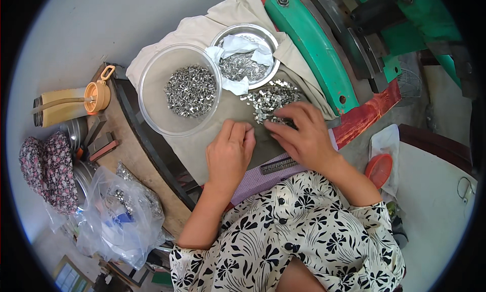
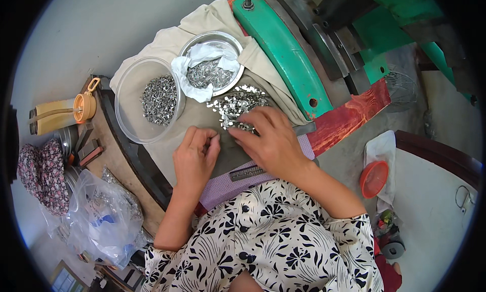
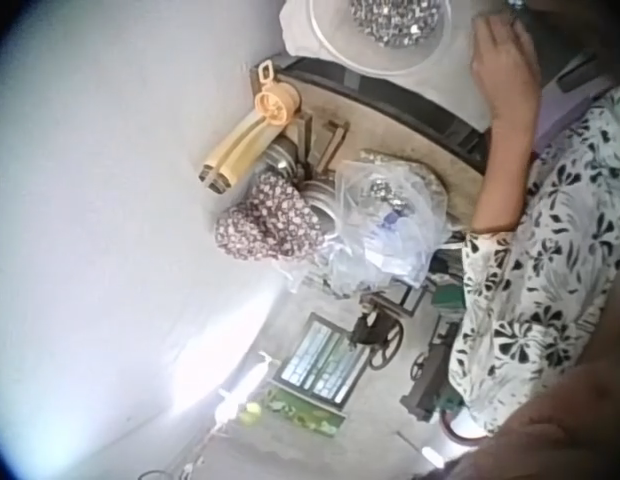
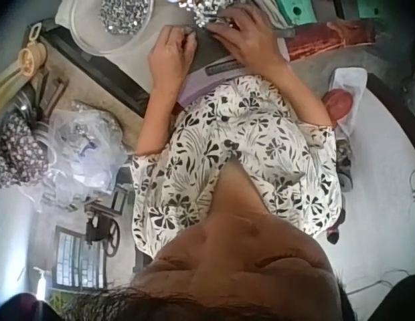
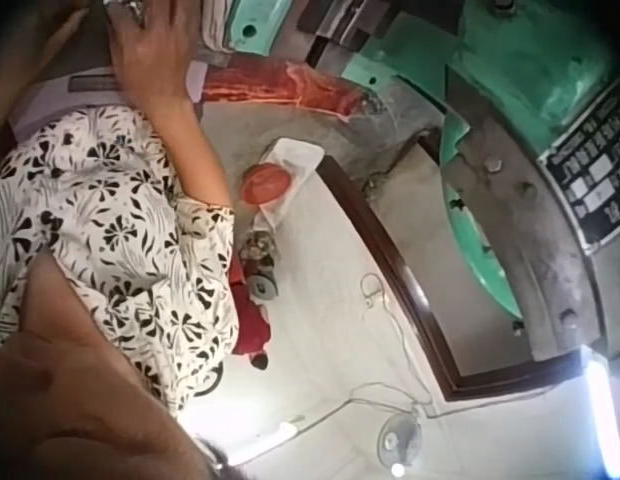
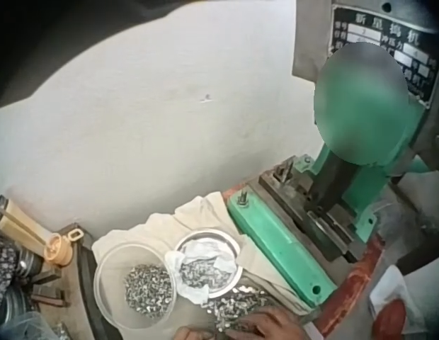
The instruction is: Manually attaching small metal clips to a flexible strip and using a press machine.
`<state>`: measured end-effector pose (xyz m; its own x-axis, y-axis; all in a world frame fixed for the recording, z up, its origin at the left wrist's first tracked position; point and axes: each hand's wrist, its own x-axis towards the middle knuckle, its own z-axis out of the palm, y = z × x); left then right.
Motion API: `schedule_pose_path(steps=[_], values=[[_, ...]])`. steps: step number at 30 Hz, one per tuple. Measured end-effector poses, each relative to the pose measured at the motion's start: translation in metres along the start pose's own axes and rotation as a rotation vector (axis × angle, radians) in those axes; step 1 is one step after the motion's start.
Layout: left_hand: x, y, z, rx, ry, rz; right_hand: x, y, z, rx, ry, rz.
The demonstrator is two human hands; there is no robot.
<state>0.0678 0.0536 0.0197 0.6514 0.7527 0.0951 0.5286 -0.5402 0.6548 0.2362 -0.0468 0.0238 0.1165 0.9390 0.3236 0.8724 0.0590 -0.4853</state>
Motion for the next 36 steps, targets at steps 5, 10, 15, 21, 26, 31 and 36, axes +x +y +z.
schedule_pose_path(steps=[5, 10, 15, 21, 26, 31, 36], values=[[-0.022, 0.001, -0.014, -0.073, -0.121, -0.153, 0.011, 0.003, 0.002, 0.038, -0.07, -0.087], [-0.024, -0.01, -0.023, -0.094, -0.08, -0.173, 0.012, 0.006, -0.006, 0.075, -0.039, 0.009], [-0.021, -0.009, -0.02, -0.117, -0.09, -0.124, 0.022, 0.002, 0.001, 0.063, -0.067, 0.008], [-0.015, -0.003, -0.01, -0.153, -0.025, -0.057, 0.026, -0.003, 0.011, -0.04, -0.06, -0.084], [-0.01, -0.006, -0.007, -0.103, -0.065, -0.043, 0.018, -0.002, 0.002, -0.033, -0.025, -0.068], [-0.019, -0.009, -0.014, -0.101, -0.081, -0.043, 0.01, -0.007, 0.0, 0.079, -0.038, -0.017], [-0.033, -0.01, -0.018, -0.132, -0.056, -0.1, 0.015, -0.009, 0.008, 0.113, -0.055, -0.054]])
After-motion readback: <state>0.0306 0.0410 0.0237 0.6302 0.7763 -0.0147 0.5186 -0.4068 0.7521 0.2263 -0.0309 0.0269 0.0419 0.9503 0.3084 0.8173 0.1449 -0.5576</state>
